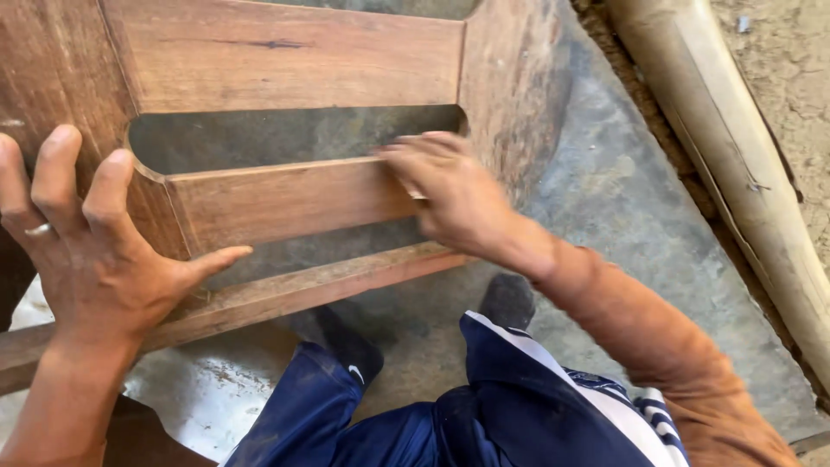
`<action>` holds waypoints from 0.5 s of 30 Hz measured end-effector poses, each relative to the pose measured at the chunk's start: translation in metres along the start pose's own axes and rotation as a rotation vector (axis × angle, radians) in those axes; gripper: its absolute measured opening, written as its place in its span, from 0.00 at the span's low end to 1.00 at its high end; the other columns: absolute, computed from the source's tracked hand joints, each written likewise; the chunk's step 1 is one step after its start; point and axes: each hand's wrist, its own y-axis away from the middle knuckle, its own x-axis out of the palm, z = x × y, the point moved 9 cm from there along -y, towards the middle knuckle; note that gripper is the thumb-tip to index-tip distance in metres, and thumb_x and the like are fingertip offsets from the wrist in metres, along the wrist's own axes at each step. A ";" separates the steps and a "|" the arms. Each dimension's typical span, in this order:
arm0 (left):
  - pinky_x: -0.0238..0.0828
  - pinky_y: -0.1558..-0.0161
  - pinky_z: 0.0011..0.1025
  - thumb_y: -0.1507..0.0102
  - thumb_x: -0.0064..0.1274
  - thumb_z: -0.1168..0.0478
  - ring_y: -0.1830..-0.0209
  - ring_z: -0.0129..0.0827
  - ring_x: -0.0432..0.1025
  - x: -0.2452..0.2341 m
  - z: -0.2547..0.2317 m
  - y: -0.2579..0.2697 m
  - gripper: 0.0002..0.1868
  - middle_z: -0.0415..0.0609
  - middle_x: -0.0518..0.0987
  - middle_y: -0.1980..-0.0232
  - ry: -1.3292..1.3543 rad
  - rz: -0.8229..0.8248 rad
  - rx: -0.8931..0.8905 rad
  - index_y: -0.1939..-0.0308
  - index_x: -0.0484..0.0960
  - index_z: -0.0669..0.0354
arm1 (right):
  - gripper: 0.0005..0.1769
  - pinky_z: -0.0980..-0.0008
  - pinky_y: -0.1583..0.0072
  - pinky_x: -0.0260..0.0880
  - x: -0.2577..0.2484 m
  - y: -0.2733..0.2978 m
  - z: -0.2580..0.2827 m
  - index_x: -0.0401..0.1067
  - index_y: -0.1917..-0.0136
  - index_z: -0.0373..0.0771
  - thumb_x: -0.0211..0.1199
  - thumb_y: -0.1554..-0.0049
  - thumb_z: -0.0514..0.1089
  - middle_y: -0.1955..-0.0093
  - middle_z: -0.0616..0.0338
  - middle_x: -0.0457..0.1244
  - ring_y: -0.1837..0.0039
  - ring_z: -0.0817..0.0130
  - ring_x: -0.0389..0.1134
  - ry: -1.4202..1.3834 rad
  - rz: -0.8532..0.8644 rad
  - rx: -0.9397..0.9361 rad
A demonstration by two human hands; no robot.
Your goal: Sanding the wooden backrest of a chair using sandpaper to smooth the surface
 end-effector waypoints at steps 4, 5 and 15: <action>0.51 0.40 0.58 0.40 0.64 0.29 0.36 0.58 0.48 -0.001 -0.005 0.009 0.52 0.64 0.50 0.34 -0.162 -0.023 0.042 0.34 0.58 0.65 | 0.24 0.65 0.43 0.63 -0.023 0.014 0.057 0.63 0.38 0.35 0.55 0.49 0.28 0.44 0.55 0.62 0.44 0.62 0.64 -0.526 -0.002 -0.034; 0.63 0.44 0.50 0.39 0.61 0.23 0.37 0.54 0.57 0.000 -0.003 0.012 0.53 0.59 0.51 0.31 -0.303 -0.036 0.041 0.32 0.60 0.62 | 0.25 0.63 0.29 0.56 -0.028 0.023 0.073 0.59 0.34 0.33 0.53 0.45 0.30 0.31 0.57 0.58 0.28 0.63 0.60 -0.475 0.029 -0.104; 0.72 0.40 0.45 0.38 0.50 0.29 0.44 0.52 0.68 0.011 -0.004 0.018 0.53 0.64 0.63 0.43 -0.128 -0.096 0.145 0.30 0.50 0.70 | 0.26 0.56 0.23 0.40 0.046 0.130 -0.032 0.49 0.30 0.22 0.42 0.36 0.41 0.26 0.34 0.44 0.23 0.48 0.44 0.060 -0.119 0.161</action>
